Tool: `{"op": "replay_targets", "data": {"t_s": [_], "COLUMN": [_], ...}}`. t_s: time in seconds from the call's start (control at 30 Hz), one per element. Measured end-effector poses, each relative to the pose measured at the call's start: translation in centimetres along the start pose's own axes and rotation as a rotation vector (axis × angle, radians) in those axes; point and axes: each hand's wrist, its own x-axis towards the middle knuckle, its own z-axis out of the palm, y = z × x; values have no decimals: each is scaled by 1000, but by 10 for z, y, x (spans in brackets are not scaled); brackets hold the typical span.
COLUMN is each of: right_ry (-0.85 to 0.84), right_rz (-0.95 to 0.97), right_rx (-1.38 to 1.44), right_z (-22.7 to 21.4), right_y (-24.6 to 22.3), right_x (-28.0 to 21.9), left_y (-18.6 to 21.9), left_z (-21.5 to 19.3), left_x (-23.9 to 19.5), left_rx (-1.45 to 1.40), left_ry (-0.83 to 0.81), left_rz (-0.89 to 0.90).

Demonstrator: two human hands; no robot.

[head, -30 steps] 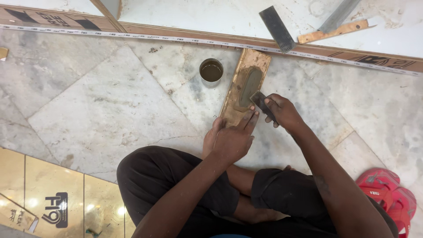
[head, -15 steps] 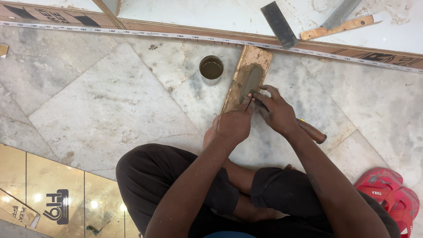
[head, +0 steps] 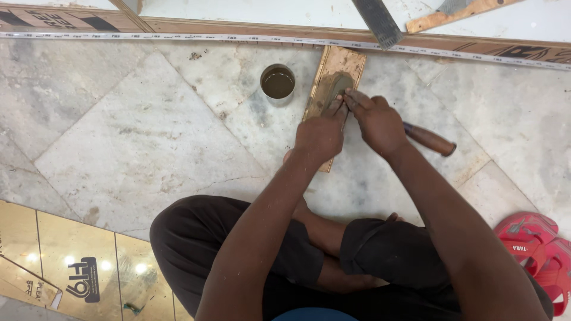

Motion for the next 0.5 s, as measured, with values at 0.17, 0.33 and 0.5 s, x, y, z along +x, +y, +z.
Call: {"op": "replay_targets", "data": {"t_s": [0.17, 0.33, 0.5], "right_ry": [-61, -78, 34], "right_rz": [-43, -65, -2], "right_rx": [22, -102, -12], "right_z": [7, 23, 7], "right_y": [-10, -10, 2], "right_x": [-23, -26, 4], "left_y": [5, 1, 0], "left_z": [1, 5, 3], "left_x": [-39, -35, 7], "left_rx": [4, -42, 64], "left_ry": [-12, -37, -66], "left_rz": [28, 54, -27]}}
